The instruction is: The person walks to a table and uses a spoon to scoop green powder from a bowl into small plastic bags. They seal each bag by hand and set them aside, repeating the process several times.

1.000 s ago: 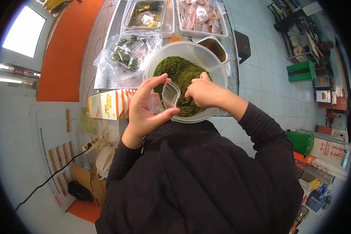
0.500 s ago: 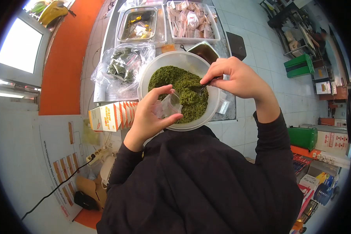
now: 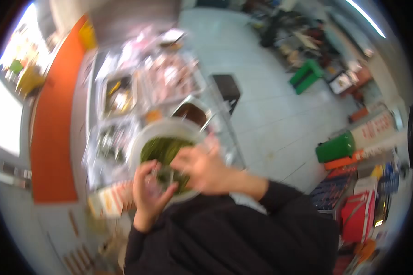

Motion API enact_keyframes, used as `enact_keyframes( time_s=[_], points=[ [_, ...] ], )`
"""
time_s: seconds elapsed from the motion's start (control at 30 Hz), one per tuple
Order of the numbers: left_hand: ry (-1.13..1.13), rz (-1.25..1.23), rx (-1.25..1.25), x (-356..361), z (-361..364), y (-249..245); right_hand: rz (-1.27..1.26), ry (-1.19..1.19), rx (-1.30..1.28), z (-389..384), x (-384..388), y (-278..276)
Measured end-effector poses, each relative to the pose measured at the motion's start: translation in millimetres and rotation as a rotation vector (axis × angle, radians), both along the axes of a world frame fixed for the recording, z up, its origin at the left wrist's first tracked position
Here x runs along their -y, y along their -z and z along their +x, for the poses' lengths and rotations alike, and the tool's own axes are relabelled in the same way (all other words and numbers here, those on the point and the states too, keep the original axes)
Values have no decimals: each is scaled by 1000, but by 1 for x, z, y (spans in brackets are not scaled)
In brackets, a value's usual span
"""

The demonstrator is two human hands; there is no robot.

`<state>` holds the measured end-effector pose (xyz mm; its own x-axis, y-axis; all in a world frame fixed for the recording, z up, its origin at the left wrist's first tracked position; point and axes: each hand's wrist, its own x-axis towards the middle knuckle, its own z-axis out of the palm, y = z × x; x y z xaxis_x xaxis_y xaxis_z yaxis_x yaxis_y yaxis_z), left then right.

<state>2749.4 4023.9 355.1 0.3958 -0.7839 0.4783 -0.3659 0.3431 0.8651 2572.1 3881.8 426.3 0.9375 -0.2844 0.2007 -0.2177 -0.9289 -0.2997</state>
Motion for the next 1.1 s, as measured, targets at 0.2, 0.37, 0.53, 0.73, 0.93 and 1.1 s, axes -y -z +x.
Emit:
enact_keyframes(
  time_s=[0.2, 0.37, 0.53, 0.73, 0.93, 1.1],
  points=[
    [109, 63, -345, 6, -9, -23, 661, 19, 327, 7, -9, 2],
    [136, 215, -644, -4, -9, -20, 772, 47, 403, 6, -9, -9],
    [136, 209, -633, -8, -8, -26, 866, 58, 344, 6, -11, -13],
    [62, 255, -460, -19, -2, -27, 907, 17, 237, 6, -10, -9],
    [157, 205, -472, -24, -4, -37, 979, -51, 187, 13, -14, -26],
    [200, 127, -342, -24, -9, -39, 932, -75, 111, 22, -19, -31]
  ],
)
